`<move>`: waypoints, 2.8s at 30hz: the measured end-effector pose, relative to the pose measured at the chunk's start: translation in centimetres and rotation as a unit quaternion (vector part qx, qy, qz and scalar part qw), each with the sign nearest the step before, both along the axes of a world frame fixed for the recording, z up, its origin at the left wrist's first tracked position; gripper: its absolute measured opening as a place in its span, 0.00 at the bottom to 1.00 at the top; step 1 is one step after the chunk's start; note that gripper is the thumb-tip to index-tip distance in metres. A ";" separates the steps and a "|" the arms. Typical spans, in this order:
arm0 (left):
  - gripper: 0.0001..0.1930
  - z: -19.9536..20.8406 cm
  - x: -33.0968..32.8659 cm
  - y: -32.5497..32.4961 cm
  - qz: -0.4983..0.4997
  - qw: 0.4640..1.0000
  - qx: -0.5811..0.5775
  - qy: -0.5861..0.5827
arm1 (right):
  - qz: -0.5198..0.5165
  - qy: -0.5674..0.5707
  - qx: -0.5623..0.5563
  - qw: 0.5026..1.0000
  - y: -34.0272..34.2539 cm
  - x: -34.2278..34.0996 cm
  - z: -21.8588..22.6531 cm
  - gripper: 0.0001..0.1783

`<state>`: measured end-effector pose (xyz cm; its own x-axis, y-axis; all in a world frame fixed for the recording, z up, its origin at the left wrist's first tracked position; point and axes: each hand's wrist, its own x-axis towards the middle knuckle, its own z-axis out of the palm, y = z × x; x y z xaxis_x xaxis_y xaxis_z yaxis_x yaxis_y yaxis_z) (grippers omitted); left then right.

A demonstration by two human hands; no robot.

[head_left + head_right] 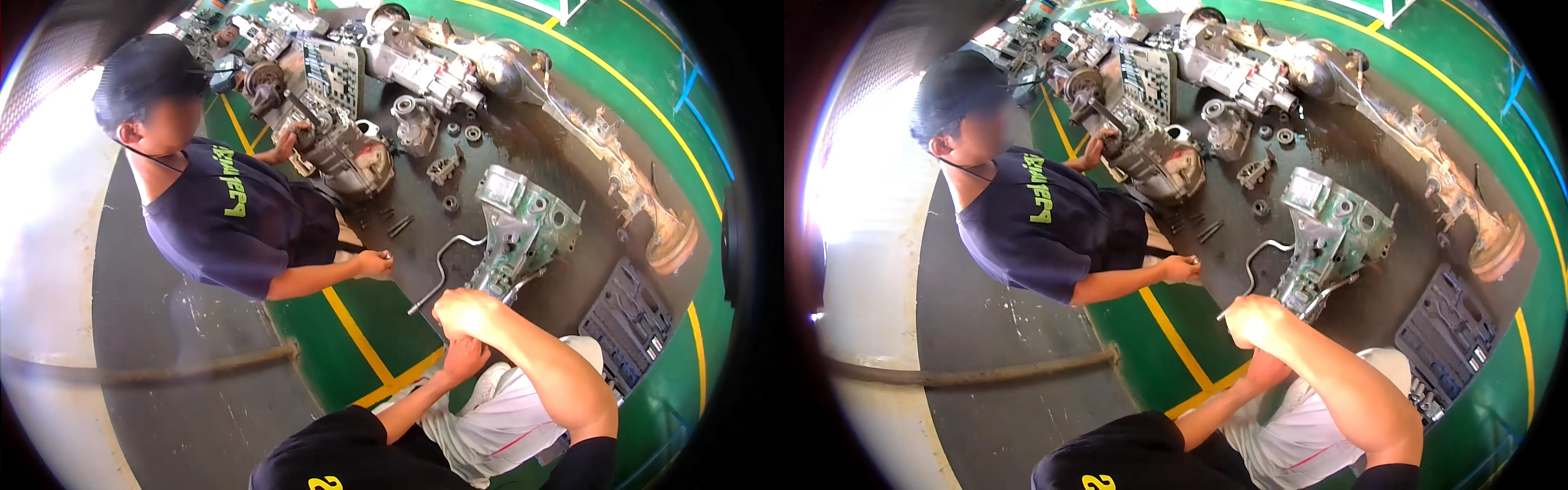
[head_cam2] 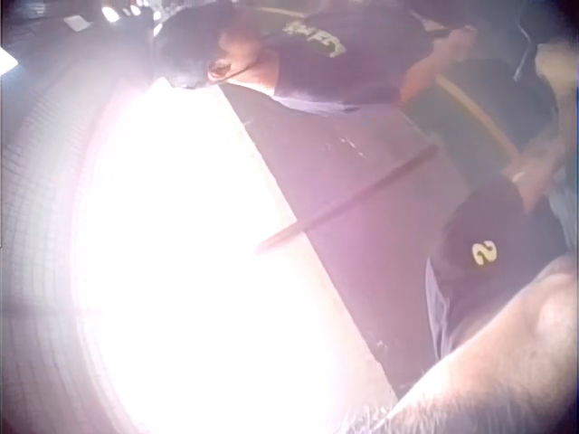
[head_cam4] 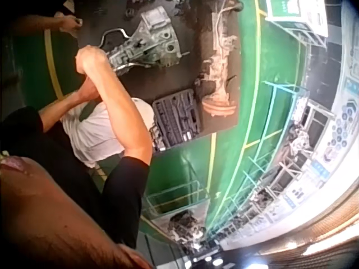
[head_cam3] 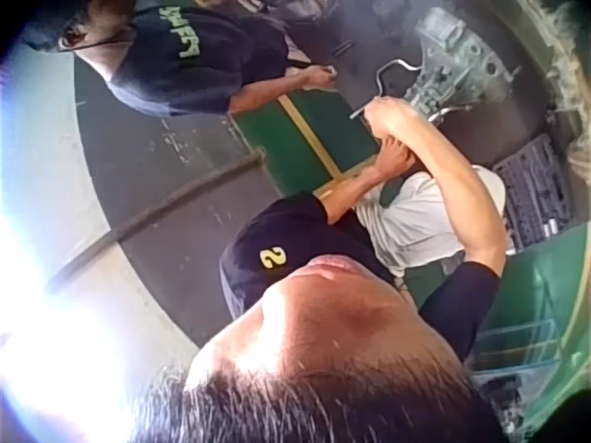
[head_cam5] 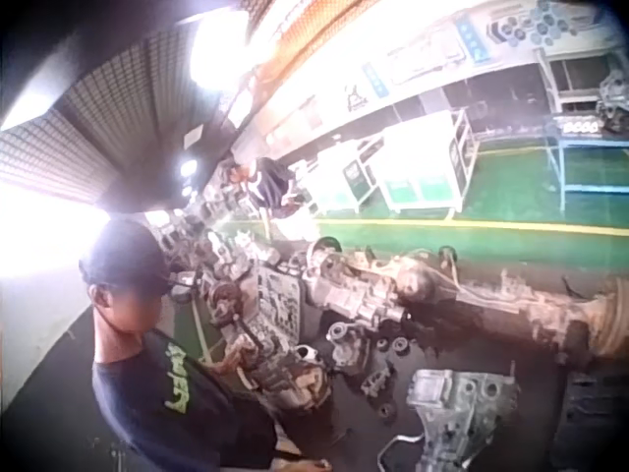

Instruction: The person disassembles and reassembles a transmission housing on a table, unfastening and tightening bolts using a wrench and fitting various metal components by hand.

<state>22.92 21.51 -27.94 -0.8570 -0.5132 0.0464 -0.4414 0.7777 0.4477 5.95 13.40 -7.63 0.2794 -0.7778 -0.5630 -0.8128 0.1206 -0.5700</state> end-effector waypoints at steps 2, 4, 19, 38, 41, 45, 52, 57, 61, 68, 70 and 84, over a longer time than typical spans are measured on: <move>0.17 -3.0 0.7 -0.2 -0.018 0.999 -0.030 -0.022 | 0.001 -0.001 -0.042 0.999 -0.3 0.3 0.9 0.11; 0.16 -3.0 0.4 -0.2 -0.037 0.997 -0.060 -0.033 | 0.020 0.005 -0.041 0.999 -0.4 0.2 1.5 0.11; 0.27 -1.8 0.5 0.4 0.010 0.980 0.156 -0.122 | 0.000 -0.015 0.013 1.000 0.2 0.0 -1.0 0.13; 0.20 -8.2 3.7 -20.3 0.378 0.922 0.078 -0.037 | 0.015 0.020 0.089 0.996 -1.4 -0.8 0.8 0.25; 0.24 -8.1 2.5 -21.4 0.337 0.935 0.071 -0.086 | -0.043 -0.004 -0.042 0.998 0.8 -0.6 -0.6 0.14; 0.24 -8.2 3.3 -23.2 0.260 0.952 0.034 -0.162 | 0.021 0.020 0.113 0.993 -1.1 0.3 1.5 0.24; 0.17 -6.3 3.7 -22.3 0.425 0.792 0.375 0.224 | -0.036 -0.039 0.053 0.997 -1.2 -0.8 1.2 0.22; 0.14 -0.2 2.2 -17.7 0.413 0.608 0.555 0.389 | -0.010 0.004 0.126 0.992 -1.6 -0.7 0.6 0.24; 0.13 5.6 0.7 -15.5 0.402 0.599 0.569 0.394 | -0.023 -0.002 0.087 0.996 -1.5 -0.6 0.5 0.22; 0.15 7.9 -0.3 -13.3 0.387 0.640 0.562 0.352 | -0.002 0.007 0.090 0.996 -1.2 -0.2 1.1 0.20; 0.14 6.9 -0.2 -13.0 0.389 0.634 0.568 0.352 | -0.013 0.011 0.083 0.996 -1.0 -0.2 0.8 0.20; 0.13 -4.5 3.9 -16.9 0.500 0.670 0.524 0.162 | -0.017 0.008 0.062 0.998 -0.8 -0.1 0.5 0.23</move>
